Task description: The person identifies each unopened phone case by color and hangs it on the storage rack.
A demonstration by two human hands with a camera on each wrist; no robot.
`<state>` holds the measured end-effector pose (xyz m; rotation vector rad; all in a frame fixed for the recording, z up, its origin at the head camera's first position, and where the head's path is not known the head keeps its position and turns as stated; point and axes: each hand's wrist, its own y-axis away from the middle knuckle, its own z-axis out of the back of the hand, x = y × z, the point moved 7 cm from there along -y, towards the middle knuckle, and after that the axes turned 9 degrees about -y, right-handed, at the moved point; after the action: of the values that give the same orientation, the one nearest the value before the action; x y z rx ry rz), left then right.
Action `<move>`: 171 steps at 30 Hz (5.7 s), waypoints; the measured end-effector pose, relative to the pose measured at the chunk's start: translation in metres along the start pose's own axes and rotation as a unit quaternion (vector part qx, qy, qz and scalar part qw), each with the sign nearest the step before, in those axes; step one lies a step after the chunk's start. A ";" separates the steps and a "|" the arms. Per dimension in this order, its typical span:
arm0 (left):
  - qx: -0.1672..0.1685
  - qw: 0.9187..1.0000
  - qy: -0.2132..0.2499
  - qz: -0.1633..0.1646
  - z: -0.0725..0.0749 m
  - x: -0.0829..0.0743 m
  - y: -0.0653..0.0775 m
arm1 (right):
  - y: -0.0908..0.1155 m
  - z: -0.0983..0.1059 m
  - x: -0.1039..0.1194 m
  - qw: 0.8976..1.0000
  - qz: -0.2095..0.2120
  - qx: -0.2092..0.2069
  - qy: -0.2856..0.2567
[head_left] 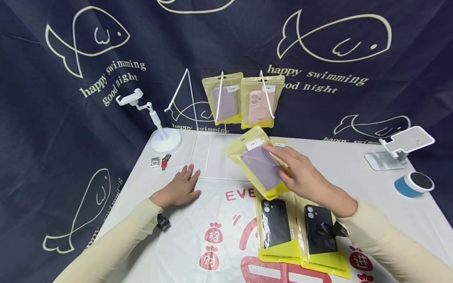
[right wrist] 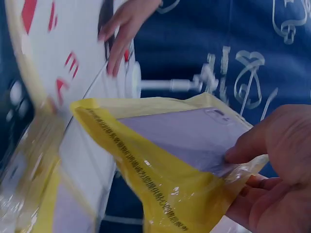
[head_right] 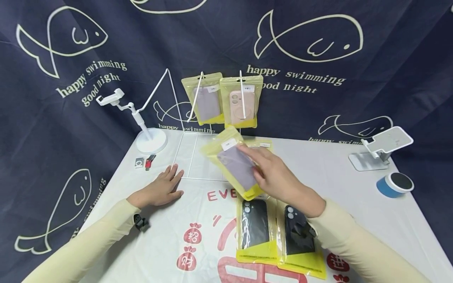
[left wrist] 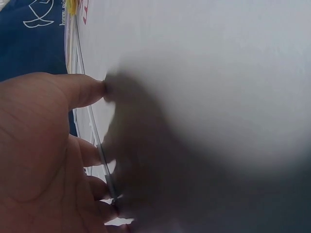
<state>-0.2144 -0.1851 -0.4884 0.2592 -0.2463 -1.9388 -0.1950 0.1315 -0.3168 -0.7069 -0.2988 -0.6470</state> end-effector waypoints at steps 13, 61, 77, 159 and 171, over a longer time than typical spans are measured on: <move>0.014 1.000 -0.004 0.001 -0.004 0.001 -0.002 | -0.036 -0.004 0.050 0.996 0.079 -0.045 -0.018; -0.003 1.000 0.002 -0.002 -0.003 0.001 0.001 | -0.108 -0.026 -0.026 0.994 -0.046 -0.093 -0.035; -0.002 1.000 0.002 -0.003 -0.001 0.000 0.001 | -0.130 -0.038 -0.048 0.981 -0.064 -0.170 -0.063; -0.005 1.000 0.001 -0.003 0.001 -0.002 0.002 | 0.078 -0.004 -0.135 0.959 -0.278 -0.016 0.050; -0.006 1.000 0.011 -0.008 -0.002 -0.003 0.000 | 0.167 0.007 -0.121 0.910 -0.384 0.074 0.137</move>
<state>-0.2126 -0.1826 -0.4899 0.2762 -0.2187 -1.9517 -0.1808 0.2875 -0.4518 -0.3216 -0.3615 -1.4452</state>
